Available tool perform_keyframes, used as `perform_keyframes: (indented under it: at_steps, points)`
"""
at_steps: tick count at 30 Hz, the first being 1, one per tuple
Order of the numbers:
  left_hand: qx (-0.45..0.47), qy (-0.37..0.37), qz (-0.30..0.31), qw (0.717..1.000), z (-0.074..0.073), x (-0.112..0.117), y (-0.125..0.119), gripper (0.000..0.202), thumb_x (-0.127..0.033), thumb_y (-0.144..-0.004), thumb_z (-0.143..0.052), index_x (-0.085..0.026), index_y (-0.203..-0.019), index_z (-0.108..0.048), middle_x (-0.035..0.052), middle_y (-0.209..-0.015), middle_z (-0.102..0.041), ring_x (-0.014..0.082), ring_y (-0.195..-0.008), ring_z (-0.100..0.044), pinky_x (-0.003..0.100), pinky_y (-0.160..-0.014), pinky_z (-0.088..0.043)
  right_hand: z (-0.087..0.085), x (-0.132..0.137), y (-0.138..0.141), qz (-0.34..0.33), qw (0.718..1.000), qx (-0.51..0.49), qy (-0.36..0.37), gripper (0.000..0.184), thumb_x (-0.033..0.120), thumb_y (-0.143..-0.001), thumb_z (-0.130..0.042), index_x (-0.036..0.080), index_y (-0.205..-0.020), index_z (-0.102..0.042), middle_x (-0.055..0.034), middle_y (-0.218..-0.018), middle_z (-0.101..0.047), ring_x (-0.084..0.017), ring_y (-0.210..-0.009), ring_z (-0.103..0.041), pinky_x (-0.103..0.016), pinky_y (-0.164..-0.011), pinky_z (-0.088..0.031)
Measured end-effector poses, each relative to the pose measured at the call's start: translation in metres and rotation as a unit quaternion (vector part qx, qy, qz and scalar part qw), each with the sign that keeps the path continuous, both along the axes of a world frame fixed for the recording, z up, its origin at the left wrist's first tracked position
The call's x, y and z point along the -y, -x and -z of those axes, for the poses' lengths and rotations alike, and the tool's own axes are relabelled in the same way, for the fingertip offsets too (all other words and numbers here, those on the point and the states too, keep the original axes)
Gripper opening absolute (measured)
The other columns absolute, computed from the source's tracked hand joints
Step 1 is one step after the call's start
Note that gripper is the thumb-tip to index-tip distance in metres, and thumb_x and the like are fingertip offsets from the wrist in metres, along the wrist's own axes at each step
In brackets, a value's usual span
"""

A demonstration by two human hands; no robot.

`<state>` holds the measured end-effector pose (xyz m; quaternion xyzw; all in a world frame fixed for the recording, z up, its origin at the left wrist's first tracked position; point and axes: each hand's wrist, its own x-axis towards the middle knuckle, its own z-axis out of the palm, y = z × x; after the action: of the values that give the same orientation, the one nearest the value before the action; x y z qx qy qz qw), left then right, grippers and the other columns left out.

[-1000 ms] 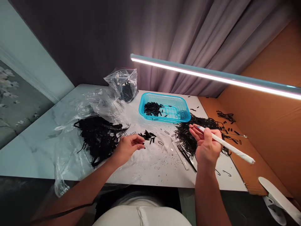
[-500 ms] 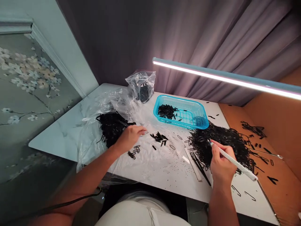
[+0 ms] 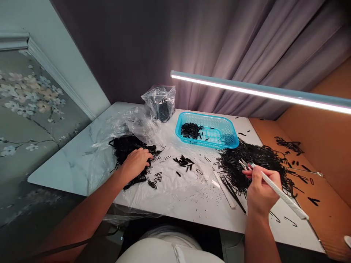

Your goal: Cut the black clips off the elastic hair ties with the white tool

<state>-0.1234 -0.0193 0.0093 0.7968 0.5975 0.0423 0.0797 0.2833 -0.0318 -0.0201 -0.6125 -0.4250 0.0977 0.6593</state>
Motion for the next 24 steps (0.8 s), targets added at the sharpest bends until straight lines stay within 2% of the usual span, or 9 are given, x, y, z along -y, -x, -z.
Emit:
perform_keyframes:
  at_steps: [3,6,9,12,15,17,19,21,24]
  points:
    - [-0.021,-0.026,0.032,0.999,0.000,0.003,-0.003,0.023,-0.013,-0.087,-0.050,-0.020,-0.091,-0.072,0.0057,-0.090,-0.069,0.0240,-0.092,-0.057,0.037,-0.080,-0.039,0.002,-0.001,-0.001,-0.005,1.000,-0.001,-0.003,0.028,0.041,-0.086,-0.062,0.014,-0.089,-0.057,-0.0056,-0.085,-0.067,-0.016,-0.066,-0.067,-0.029,-0.064,-0.054]
    - [0.015,-0.032,0.023,0.999,-0.004,0.003,-0.005,0.023,-0.011,-0.085,-0.048,-0.019,-0.085,-0.070,0.0058,-0.089,-0.068,0.0222,-0.091,-0.057,0.035,-0.080,-0.041,0.004,-0.002,-0.002,-0.007,1.000,-0.001,-0.001,0.026,0.040,-0.086,-0.062,0.015,-0.089,-0.057,-0.0047,-0.082,-0.067,-0.017,-0.068,-0.067,-0.030,-0.064,-0.054]
    - [0.094,-0.049,-0.023,0.994,-0.015,0.001,-0.003,0.018,-0.014,-0.082,-0.052,-0.018,-0.084,-0.069,0.0047,-0.087,-0.067,0.0194,-0.085,-0.059,0.031,-0.076,-0.044,0.004,-0.002,-0.001,-0.012,1.000,-0.005,0.003,0.025,0.040,-0.086,-0.062,0.015,-0.088,-0.056,-0.0047,-0.080,-0.067,-0.018,-0.070,-0.068,-0.030,-0.064,-0.054]
    - [0.196,-0.077,-0.088,0.974,-0.032,0.000,-0.001,0.014,-0.019,-0.081,-0.056,-0.018,-0.086,-0.069,0.0027,-0.085,-0.067,0.0145,-0.070,-0.058,0.027,-0.067,-0.044,0.003,-0.001,-0.001,-0.019,1.000,-0.014,0.006,0.026,0.040,-0.086,-0.063,0.015,-0.087,-0.056,-0.0044,-0.079,-0.067,-0.019,-0.071,-0.068,-0.031,-0.064,-0.053]
    - [0.285,-0.049,-0.103,0.952,-0.043,0.007,-0.011,0.013,-0.022,-0.080,-0.059,-0.018,-0.087,-0.069,0.0013,-0.083,-0.068,0.0128,-0.067,-0.058,0.024,-0.063,-0.045,0.002,-0.002,0.000,-0.019,1.000,-0.022,0.006,0.026,0.040,-0.085,-0.064,0.015,-0.087,-0.055,-0.0041,-0.078,-0.066,-0.019,-0.070,-0.068,-0.031,-0.064,-0.053]
    - [0.303,-0.014,-0.069,0.951,-0.038,0.015,-0.026,0.012,-0.020,-0.080,-0.059,-0.018,-0.087,-0.068,0.0008,-0.083,-0.067,0.0126,-0.068,-0.058,0.024,-0.063,-0.045,0.001,-0.002,0.002,-0.016,1.000,-0.019,0.008,0.027,0.041,-0.085,-0.064,0.015,-0.086,-0.055,-0.0046,-0.080,-0.067,-0.018,-0.069,-0.068,-0.030,-0.063,-0.053]
    - [0.273,0.018,-0.012,0.962,-0.024,0.023,-0.045,0.013,-0.014,-0.079,-0.056,-0.018,-0.084,-0.068,0.0012,-0.083,-0.065,0.0133,-0.070,-0.057,0.025,-0.065,-0.044,0.000,-0.002,0.004,-0.020,1.000,-0.013,0.011,0.028,0.042,-0.086,-0.063,0.015,-0.086,-0.055,-0.0050,-0.079,-0.066,-0.018,-0.069,-0.068,-0.030,-0.063,-0.054]
    - [0.224,0.034,0.034,0.973,-0.006,0.029,-0.059,0.015,-0.010,-0.080,-0.054,-0.018,-0.083,-0.067,0.0027,-0.084,-0.063,0.0166,-0.081,-0.058,0.029,-0.074,-0.045,-0.002,0.000,0.007,-0.024,1.000,-0.005,0.015,0.029,0.043,-0.086,-0.062,0.014,-0.087,-0.056,-0.0050,-0.078,-0.066,-0.020,-0.074,-0.069,-0.031,-0.065,-0.055]
    - [0.173,0.011,0.041,0.984,0.011,0.033,-0.067,0.011,-0.016,-0.083,-0.057,-0.019,-0.084,-0.067,0.0058,-0.091,-0.060,0.0223,-0.094,-0.054,0.034,-0.080,-0.044,-0.011,0.005,0.013,-0.028,0.999,0.008,0.014,0.027,0.041,-0.088,-0.061,0.014,-0.087,-0.056,-0.0057,-0.079,-0.066,-0.021,-0.078,-0.070,-0.033,-0.069,-0.056]
